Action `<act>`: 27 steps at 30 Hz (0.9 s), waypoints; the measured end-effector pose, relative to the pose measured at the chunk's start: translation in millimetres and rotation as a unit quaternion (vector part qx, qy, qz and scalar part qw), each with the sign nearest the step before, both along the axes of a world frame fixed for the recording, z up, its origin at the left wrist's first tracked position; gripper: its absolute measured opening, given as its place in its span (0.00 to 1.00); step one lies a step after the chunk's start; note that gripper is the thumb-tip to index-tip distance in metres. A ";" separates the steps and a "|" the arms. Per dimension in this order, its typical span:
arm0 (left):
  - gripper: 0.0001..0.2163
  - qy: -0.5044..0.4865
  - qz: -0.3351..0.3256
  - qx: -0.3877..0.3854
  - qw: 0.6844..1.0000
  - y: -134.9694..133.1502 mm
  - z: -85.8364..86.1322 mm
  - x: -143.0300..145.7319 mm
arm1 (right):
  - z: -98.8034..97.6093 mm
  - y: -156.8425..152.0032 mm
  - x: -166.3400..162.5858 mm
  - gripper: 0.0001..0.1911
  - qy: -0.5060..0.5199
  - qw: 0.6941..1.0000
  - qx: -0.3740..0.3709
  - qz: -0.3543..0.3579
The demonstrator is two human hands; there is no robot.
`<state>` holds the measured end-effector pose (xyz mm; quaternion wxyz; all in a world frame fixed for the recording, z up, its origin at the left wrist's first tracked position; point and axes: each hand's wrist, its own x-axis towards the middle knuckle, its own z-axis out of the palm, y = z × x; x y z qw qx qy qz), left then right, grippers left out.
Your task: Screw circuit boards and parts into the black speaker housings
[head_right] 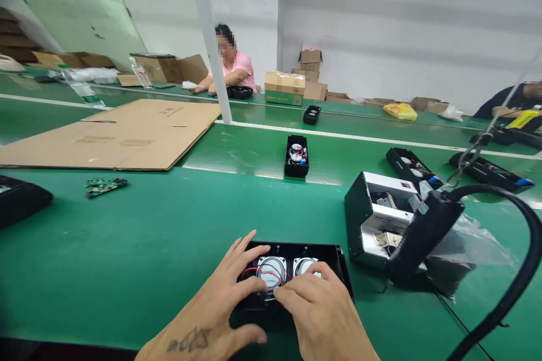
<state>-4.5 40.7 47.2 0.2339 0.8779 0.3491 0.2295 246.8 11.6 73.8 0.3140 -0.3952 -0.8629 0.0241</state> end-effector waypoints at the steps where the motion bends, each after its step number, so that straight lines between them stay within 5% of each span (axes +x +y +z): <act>1: 0.24 0.013 -0.001 0.008 1.000 1.1 -4.5 1.5 | -2.8 -0.1 -2.1 0.17 -0.003 1.000 -0.003 0.000; 9: 0.23 0.019 0.021 0.070 0.997 6.4 -30.0 11.8 | -3.2 2.4 -7.0 0.22 -0.045 0.997 -0.060 -0.019; 17: 0.19 0.000 0.027 0.087 0.996 7.7 -31.8 17.1 | 0.9 1.0 -10.9 0.22 -0.111 0.988 -0.107 -0.010; 27: 0.18 -0.009 -0.016 0.093 0.995 20.3 -25.0 16.5 | 6.4 -7.5 -17.6 0.17 -0.048 0.972 -0.224 -0.045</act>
